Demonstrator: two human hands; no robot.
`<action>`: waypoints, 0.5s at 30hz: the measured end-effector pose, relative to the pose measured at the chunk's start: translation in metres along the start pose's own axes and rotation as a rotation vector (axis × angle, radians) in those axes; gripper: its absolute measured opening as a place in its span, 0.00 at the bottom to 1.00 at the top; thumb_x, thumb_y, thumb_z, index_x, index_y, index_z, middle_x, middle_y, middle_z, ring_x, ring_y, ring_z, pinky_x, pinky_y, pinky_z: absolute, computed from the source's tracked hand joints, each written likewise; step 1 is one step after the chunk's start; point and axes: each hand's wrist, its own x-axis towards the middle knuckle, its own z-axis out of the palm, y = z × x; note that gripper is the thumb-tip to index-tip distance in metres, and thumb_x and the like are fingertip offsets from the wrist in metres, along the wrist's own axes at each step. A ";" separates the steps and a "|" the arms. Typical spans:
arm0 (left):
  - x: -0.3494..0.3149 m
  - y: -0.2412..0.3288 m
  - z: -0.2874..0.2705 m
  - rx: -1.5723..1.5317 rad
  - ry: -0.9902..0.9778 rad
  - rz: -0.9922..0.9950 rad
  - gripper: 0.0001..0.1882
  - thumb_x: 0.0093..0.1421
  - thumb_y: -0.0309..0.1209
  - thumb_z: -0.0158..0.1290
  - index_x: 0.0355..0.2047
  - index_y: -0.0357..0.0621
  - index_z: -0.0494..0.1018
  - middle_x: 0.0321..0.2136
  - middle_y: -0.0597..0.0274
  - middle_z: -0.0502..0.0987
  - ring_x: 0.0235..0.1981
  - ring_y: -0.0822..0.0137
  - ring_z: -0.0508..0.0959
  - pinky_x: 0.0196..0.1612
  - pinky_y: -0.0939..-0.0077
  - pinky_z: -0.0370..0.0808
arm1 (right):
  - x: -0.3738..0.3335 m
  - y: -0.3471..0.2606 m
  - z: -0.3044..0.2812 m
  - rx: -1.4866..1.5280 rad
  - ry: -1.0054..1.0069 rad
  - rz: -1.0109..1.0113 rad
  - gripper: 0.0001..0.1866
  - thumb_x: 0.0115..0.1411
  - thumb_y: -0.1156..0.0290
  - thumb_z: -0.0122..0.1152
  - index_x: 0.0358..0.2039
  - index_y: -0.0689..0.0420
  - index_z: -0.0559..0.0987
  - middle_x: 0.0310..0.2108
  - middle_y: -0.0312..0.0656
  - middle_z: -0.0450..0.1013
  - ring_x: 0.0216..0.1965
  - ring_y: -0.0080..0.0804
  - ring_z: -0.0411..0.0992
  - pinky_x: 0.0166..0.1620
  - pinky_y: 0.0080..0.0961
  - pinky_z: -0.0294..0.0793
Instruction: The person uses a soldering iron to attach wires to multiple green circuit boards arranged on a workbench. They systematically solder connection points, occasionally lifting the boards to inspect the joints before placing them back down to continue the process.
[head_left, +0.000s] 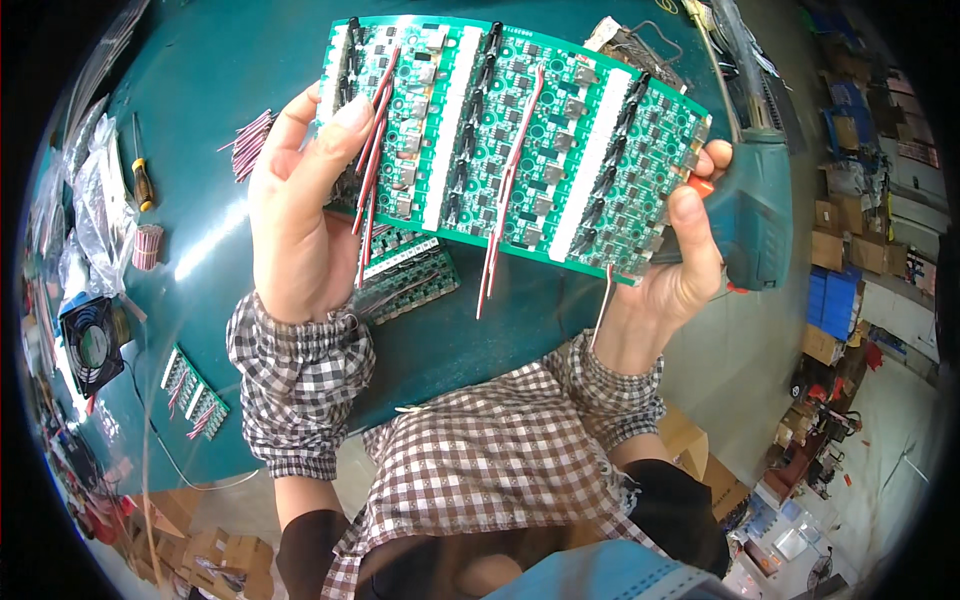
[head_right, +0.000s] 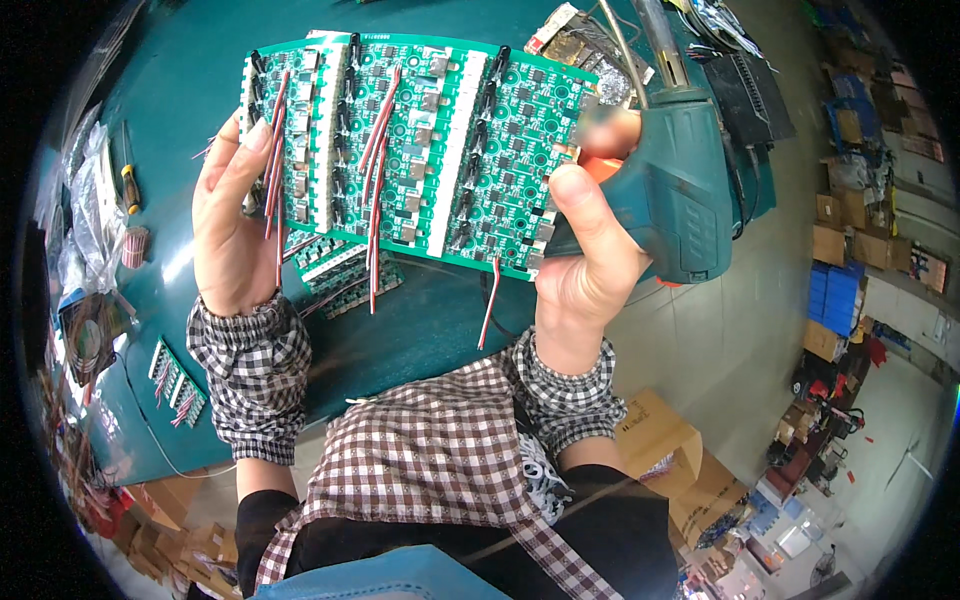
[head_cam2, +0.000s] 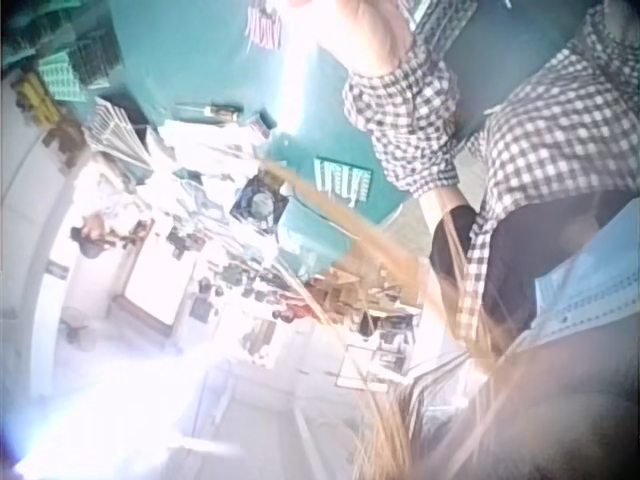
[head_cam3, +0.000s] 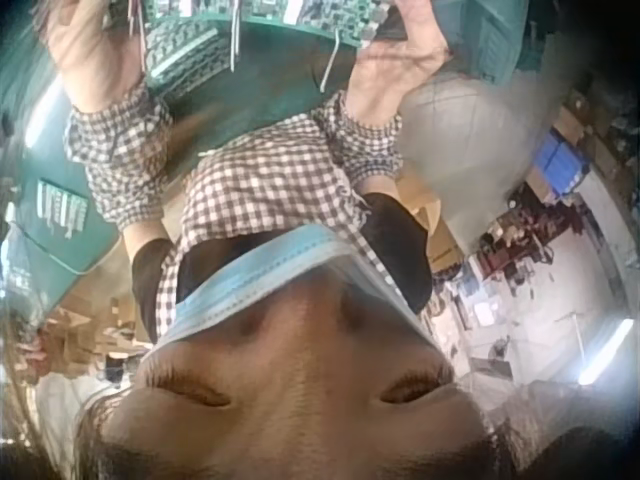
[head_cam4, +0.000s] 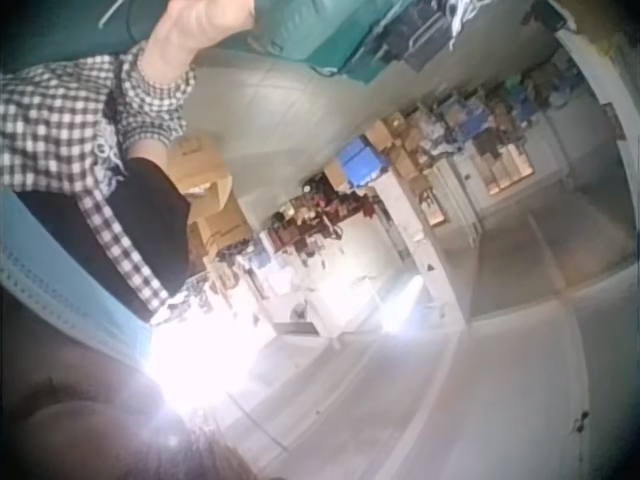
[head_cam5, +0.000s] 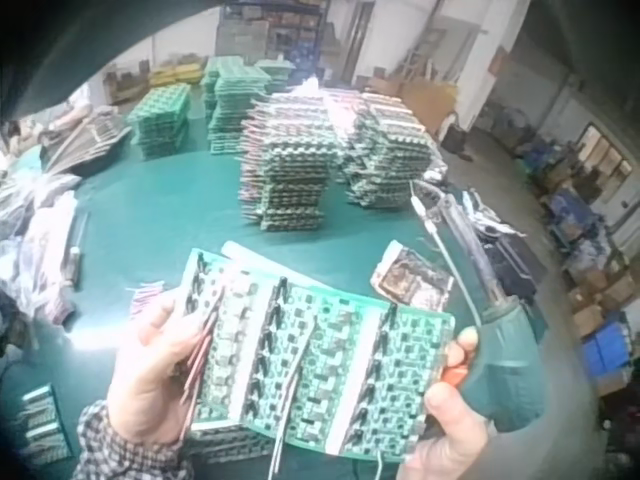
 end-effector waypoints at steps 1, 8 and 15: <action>0.000 0.000 0.001 0.002 0.007 0.003 0.21 0.58 0.26 0.54 0.49 0.33 0.63 0.40 0.52 0.76 0.38 0.68 0.79 0.42 0.76 0.77 | 0.000 0.000 0.000 0.024 -0.012 0.008 0.23 0.49 0.81 0.60 0.48 0.60 0.69 0.39 0.34 0.69 0.42 0.25 0.70 0.50 0.28 0.72; -0.001 -0.001 0.001 0.010 0.028 0.013 0.19 0.58 0.26 0.54 0.49 0.32 0.64 0.40 0.53 0.76 0.39 0.69 0.79 0.42 0.77 0.77 | -0.002 0.000 0.006 0.043 0.015 0.021 0.22 0.50 0.82 0.59 0.47 0.60 0.70 0.39 0.35 0.70 0.42 0.24 0.71 0.50 0.27 0.73; 0.004 -0.005 -0.003 -0.002 0.020 -0.055 0.19 0.58 0.26 0.53 0.48 0.32 0.65 0.40 0.55 0.76 0.39 0.71 0.78 0.43 0.77 0.76 | -0.001 0.003 0.004 0.052 0.017 0.015 0.22 0.51 0.81 0.59 0.48 0.60 0.70 0.39 0.36 0.70 0.42 0.24 0.71 0.50 0.27 0.72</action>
